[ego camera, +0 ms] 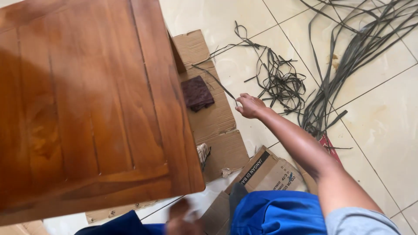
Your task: Packing and tying a wooden chair with cardboard and plastic strips.
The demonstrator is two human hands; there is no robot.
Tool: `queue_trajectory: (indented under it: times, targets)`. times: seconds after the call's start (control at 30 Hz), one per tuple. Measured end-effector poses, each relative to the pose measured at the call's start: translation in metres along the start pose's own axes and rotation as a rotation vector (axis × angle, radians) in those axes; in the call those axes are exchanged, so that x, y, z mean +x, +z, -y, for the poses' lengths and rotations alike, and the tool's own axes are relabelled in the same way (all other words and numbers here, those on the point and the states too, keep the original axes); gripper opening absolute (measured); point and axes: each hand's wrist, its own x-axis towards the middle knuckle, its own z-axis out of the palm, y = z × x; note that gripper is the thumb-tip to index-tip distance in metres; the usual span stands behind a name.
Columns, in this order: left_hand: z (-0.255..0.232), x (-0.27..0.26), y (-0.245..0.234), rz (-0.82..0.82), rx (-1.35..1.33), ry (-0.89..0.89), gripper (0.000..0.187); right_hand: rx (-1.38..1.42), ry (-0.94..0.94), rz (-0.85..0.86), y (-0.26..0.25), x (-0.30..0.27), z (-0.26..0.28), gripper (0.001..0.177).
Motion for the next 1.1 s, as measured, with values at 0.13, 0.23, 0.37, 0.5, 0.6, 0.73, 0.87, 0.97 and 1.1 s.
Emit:
queue_trajectory:
  times: [0.13,0.23,0.37,0.5,0.6,0.73,0.87,0.97,1.1]
  targets:
    - [0.011,0.008,0.089,0.486,-0.112,-0.058,0.024,-0.023,0.083,0.09,0.013,0.019,0.008,0.051]
    - [0.07,0.001,0.16,0.705,-0.005,-0.262,0.03,0.009,0.127,0.158,0.035,0.034,-0.002,0.055]
    - [0.15,-0.002,0.222,0.984,0.36,-0.272,0.083,0.128,0.05,-0.061,0.068,0.057,-0.016,0.042]
    - [0.181,-0.007,0.247,1.291,0.678,-0.292,0.125,0.18,0.017,-0.434,0.071,0.09,-0.047,0.029]
    - [0.185,-0.013,0.246,1.303,0.637,-0.385,0.144,0.121,0.13,-0.554,0.044,0.128,-0.077,0.024]
    - [0.199,-0.014,0.245,1.305,0.575,-0.353,0.152,-0.039,0.154,-0.765,0.004,0.165,-0.113,0.013]
    - [0.201,-0.016,0.244,1.386,0.55,-0.421,0.152,-0.125,0.331,-0.844,-0.024,0.184,-0.124,0.024]
    - [0.205,-0.017,0.248,1.395,0.559,-0.425,0.151,-0.363,0.277,-1.004,-0.01,0.233,-0.168,0.061]
    - [0.209,-0.022,0.248,1.431,0.577,-0.437,0.152,-0.591,0.094,-1.101,0.012,0.273,-0.202,0.06]
